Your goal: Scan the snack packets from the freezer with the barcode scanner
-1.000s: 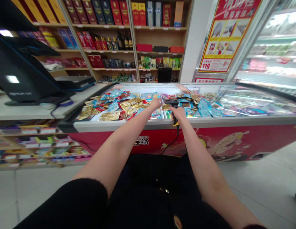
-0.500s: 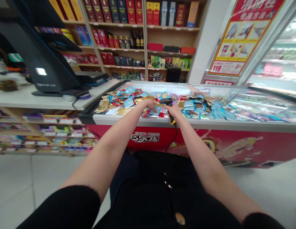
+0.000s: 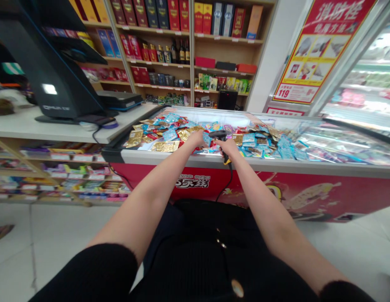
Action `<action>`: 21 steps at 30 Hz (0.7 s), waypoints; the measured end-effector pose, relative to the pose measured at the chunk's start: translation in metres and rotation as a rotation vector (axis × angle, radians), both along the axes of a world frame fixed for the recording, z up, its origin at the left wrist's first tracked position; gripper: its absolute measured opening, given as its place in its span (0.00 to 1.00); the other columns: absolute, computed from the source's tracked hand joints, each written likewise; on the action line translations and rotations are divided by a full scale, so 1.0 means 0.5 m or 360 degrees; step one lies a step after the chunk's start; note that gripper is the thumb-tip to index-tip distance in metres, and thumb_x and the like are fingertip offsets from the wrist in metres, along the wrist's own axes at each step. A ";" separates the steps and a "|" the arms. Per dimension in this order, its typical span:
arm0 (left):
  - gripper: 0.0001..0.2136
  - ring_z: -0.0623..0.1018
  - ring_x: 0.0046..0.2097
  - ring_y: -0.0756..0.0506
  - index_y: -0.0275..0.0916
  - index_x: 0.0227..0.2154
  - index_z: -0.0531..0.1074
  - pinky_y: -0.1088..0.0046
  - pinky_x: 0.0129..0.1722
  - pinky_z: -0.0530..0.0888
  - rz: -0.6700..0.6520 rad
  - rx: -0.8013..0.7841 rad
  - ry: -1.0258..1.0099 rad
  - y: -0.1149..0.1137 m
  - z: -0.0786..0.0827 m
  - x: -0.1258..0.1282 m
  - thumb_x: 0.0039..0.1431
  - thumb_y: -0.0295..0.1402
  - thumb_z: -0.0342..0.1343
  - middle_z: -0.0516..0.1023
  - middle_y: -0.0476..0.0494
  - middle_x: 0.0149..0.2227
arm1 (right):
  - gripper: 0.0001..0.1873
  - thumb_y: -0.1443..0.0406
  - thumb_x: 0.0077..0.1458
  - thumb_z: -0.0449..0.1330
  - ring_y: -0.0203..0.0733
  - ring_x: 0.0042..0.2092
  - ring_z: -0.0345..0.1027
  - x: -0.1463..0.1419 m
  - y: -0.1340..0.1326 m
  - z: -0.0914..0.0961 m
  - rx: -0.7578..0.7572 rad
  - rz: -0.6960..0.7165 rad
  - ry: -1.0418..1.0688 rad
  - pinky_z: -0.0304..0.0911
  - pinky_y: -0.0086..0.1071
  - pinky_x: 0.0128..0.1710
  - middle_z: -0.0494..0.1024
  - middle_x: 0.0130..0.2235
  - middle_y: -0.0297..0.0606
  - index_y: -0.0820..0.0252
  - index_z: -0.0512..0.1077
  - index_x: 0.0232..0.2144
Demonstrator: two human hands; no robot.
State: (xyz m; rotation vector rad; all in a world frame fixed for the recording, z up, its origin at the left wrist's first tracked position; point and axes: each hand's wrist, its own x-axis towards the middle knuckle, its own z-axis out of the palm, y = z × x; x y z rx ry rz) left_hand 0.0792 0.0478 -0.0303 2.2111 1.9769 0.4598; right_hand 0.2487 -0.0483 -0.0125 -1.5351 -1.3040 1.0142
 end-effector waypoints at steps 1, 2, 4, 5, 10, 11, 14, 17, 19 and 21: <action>0.45 0.74 0.65 0.30 0.38 0.65 0.68 0.62 0.63 0.70 0.0016 0.0000 0.0044 -0.001 0.002 0.002 0.41 0.37 0.76 0.76 0.28 0.63 | 0.16 0.66 0.60 0.66 0.34 0.17 0.60 0.001 -0.001 0.001 -0.0003 0.0000 0.0011 0.59 0.27 0.16 0.67 0.18 0.31 0.59 0.67 0.23; 0.45 0.76 0.64 0.31 0.38 0.65 0.67 0.64 0.62 0.71 0.0035 -0.0013 0.0042 -0.003 0.006 0.005 0.41 0.37 0.76 0.78 0.29 0.62 | 0.16 0.66 0.60 0.66 0.34 0.17 0.60 0.002 -0.002 0.001 -0.0002 0.0004 0.0023 0.59 0.27 0.16 0.67 0.18 0.31 0.59 0.67 0.23; 0.46 0.80 0.59 0.33 0.37 0.66 0.66 0.67 0.57 0.74 0.0088 -0.0083 -0.0048 -0.009 0.015 0.012 0.41 0.34 0.76 0.82 0.32 0.56 | 0.15 0.66 0.60 0.66 0.34 0.17 0.60 0.004 -0.002 0.001 0.0002 0.0011 0.0039 0.59 0.27 0.16 0.67 0.18 0.31 0.60 0.68 0.24; 0.45 0.83 0.55 0.35 0.37 0.66 0.66 0.69 0.53 0.76 0.0109 -0.0130 -0.0109 -0.013 0.020 0.015 0.42 0.32 0.75 0.84 0.35 0.53 | 0.13 0.66 0.60 0.66 0.34 0.17 0.60 0.005 -0.002 0.001 0.0001 0.0010 0.0044 0.59 0.27 0.16 0.68 0.18 0.31 0.60 0.69 0.24; 0.20 0.84 0.50 0.38 0.36 0.50 0.81 0.74 0.49 0.76 0.0090 -0.0120 -0.0128 -0.018 0.043 0.022 0.52 0.30 0.67 0.87 0.39 0.43 | 0.09 0.66 0.60 0.66 0.35 0.18 0.60 0.012 0.000 0.000 -0.0011 -0.0013 0.0050 0.60 0.28 0.17 0.67 0.17 0.31 0.62 0.73 0.28; 0.14 0.84 0.51 0.37 0.35 0.45 0.83 0.74 0.49 0.76 0.0089 -0.0091 -0.0111 -0.016 0.045 0.023 0.55 0.32 0.65 0.87 0.39 0.41 | 0.10 0.66 0.60 0.66 0.35 0.17 0.60 0.014 0.000 0.000 -0.0013 -0.0015 0.0043 0.59 0.28 0.17 0.68 0.17 0.31 0.63 0.72 0.27; 0.14 0.84 0.50 0.36 0.34 0.39 0.83 0.74 0.49 0.76 0.0158 -0.0072 -0.0101 -0.004 0.041 0.029 0.60 0.40 0.62 0.86 0.36 0.37 | 0.12 0.66 0.60 0.66 0.35 0.17 0.60 0.018 -0.002 0.000 -0.0011 -0.0015 0.0034 0.59 0.27 0.16 0.68 0.17 0.32 0.62 0.71 0.25; 0.14 0.83 0.51 0.35 0.34 0.39 0.82 0.72 0.49 0.76 0.0219 -0.0077 -0.0058 0.013 0.031 0.038 0.55 0.40 0.66 0.85 0.35 0.38 | 0.13 0.67 0.59 0.67 0.34 0.17 0.59 0.024 -0.005 0.000 -0.0002 -0.0021 0.0052 0.59 0.27 0.16 0.67 0.17 0.31 0.61 0.70 0.24; 0.12 0.83 0.52 0.34 0.34 0.38 0.82 0.71 0.50 0.75 0.0233 -0.0088 0.0002 0.025 0.028 0.044 0.52 0.35 0.68 0.85 0.33 0.39 | 0.13 0.68 0.59 0.67 0.33 0.17 0.59 0.027 -0.005 0.000 0.0003 -0.0028 0.0046 0.59 0.27 0.17 0.68 0.17 0.31 0.61 0.69 0.24; 0.10 0.83 0.53 0.33 0.34 0.35 0.81 0.70 0.50 0.75 0.0228 -0.0107 0.0002 0.036 0.028 0.049 0.48 0.31 0.69 0.85 0.34 0.38 | 0.14 0.68 0.60 0.66 0.34 0.17 0.60 0.029 -0.005 0.000 0.0006 -0.0035 0.0024 0.59 0.27 0.17 0.68 0.18 0.32 0.61 0.69 0.23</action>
